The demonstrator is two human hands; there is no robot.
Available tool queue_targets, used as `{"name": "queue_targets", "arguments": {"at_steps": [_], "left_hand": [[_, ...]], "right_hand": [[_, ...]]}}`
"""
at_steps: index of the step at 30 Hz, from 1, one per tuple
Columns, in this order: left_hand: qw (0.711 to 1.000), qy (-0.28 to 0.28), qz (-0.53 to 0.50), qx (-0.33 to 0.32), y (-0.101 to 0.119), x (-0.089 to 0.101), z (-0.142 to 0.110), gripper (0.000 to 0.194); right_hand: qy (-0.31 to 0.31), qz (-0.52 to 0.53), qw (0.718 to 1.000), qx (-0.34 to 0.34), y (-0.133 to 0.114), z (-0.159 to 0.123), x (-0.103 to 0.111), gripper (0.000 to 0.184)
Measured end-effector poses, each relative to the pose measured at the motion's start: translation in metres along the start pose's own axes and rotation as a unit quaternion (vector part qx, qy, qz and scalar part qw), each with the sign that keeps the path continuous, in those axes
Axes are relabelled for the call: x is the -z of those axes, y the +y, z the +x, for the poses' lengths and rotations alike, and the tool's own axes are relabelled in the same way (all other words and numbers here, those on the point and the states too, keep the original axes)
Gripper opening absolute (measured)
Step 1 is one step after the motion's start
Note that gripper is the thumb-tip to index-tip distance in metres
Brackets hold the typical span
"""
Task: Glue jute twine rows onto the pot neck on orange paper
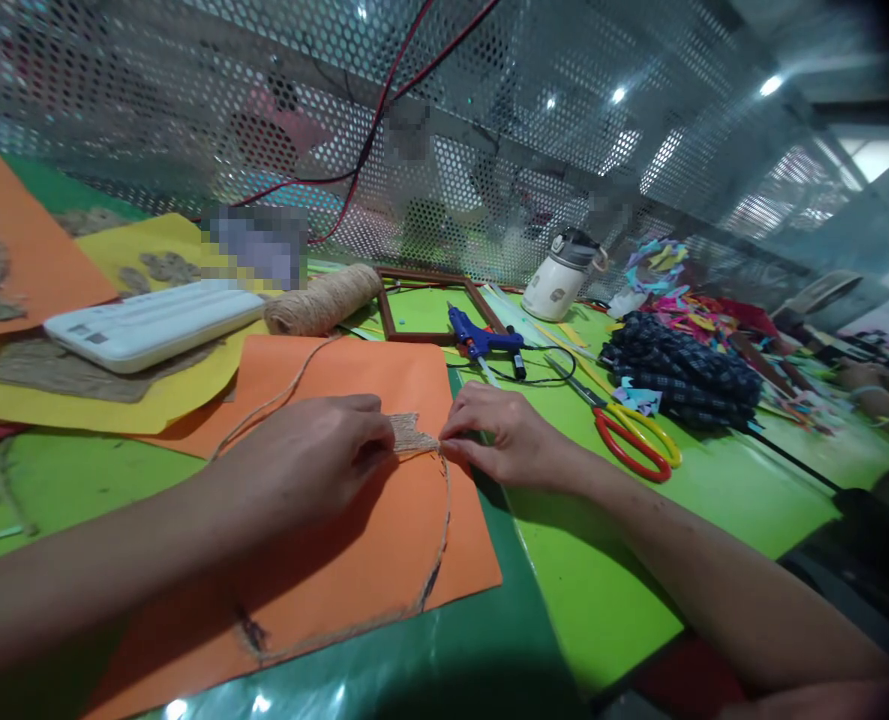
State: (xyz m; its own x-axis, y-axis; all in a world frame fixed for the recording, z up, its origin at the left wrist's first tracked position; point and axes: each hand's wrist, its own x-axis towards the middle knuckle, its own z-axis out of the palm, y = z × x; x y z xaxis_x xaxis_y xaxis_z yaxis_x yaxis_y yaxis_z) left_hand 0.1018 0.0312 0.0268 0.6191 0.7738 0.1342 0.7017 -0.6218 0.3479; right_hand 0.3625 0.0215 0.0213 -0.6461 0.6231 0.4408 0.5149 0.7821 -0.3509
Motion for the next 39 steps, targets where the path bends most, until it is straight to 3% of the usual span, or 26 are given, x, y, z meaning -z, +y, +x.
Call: {"name": "queue_targets", "arguments": {"at_steps": [5,11,17,21,39], "left_hand": [[0.995,-0.034,-0.098,0.011,0.007,0.012,0.006,0.029],[0.971,-0.039,-0.22,0.089,0.003,0.013,0.009,0.035],[0.995,0.001,-0.099,0.022,-0.001,0.002,0.009,0.026],[0.997,0.001,-0.075,0.006,0.0,0.002,0.007,0.025],[0.999,-0.036,-0.005,0.018,0.0,-0.002,0.006,0.028]], "right_hand": [[-0.013,-0.006,0.999,-0.037,-0.002,0.001,0.0,0.014],[-0.065,0.013,0.996,-0.053,-0.003,0.001,0.0,0.011],[-0.048,-0.015,0.993,-0.106,0.001,0.002,0.008,0.013],[-0.047,-0.013,0.992,-0.119,-0.001,0.002,0.011,0.013],[-0.058,0.0,0.995,-0.083,-0.018,0.002,0.006,0.013]]}}
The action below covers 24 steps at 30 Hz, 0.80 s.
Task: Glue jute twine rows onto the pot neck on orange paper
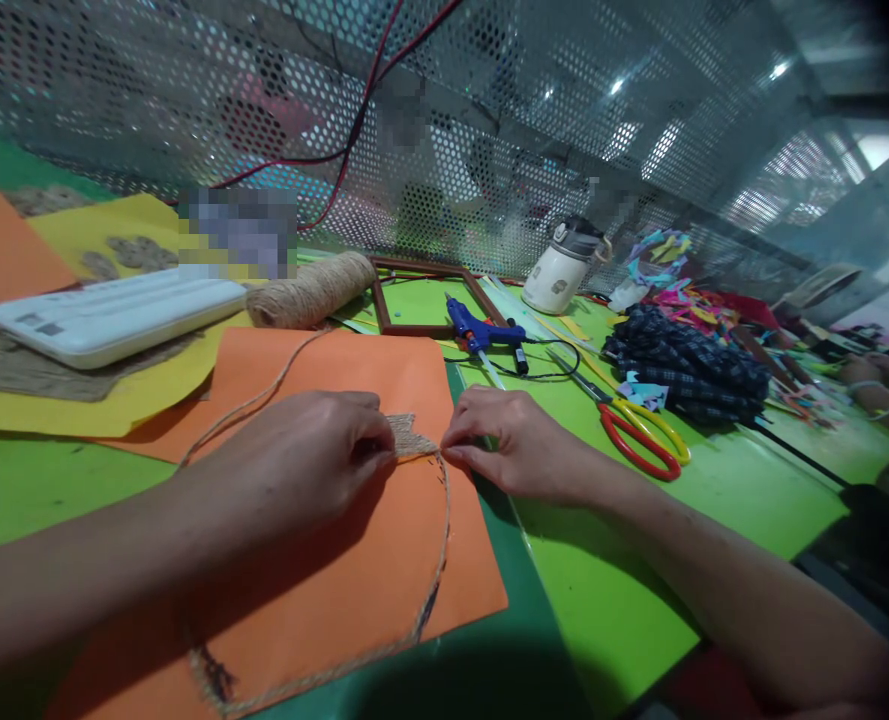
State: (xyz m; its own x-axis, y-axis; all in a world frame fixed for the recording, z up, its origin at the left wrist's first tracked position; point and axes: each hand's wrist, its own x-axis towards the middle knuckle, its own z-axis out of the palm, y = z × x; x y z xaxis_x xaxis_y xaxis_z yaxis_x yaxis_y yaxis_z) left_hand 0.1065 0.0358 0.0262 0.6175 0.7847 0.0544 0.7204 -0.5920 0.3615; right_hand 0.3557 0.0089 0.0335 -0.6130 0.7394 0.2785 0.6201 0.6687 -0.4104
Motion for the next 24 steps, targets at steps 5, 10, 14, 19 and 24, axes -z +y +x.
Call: {"name": "queue_targets", "arguments": {"at_steps": [5,10,14,19,24], "left_hand": [[1.0,0.019,0.015,0.001,-0.002,-0.004,-0.0009,0.031],[0.999,0.032,0.008,-0.004,0.0005,-0.0035,-0.0029,0.03],[0.999,0.042,-0.003,-0.023,0.0005,-0.0028,-0.004,0.032],[0.999,0.035,0.001,-0.018,-0.0026,-0.0046,-0.0042,0.031],[0.999,0.037,0.003,-0.003,-0.0019,-0.0053,-0.0045,0.028]], "right_hand": [[-0.022,-0.012,1.0,-0.001,-0.0004,-0.0005,-0.001,0.014],[-0.02,-0.025,0.999,0.004,-0.001,-0.0006,-0.0023,0.013],[0.007,-0.025,1.0,0.006,-0.0023,-0.0012,-0.0022,0.012],[0.003,-0.029,0.999,0.013,-0.0033,-0.0033,-0.0028,0.014],[-0.009,-0.04,0.999,0.019,-0.0035,-0.0028,-0.0058,0.019]]}}
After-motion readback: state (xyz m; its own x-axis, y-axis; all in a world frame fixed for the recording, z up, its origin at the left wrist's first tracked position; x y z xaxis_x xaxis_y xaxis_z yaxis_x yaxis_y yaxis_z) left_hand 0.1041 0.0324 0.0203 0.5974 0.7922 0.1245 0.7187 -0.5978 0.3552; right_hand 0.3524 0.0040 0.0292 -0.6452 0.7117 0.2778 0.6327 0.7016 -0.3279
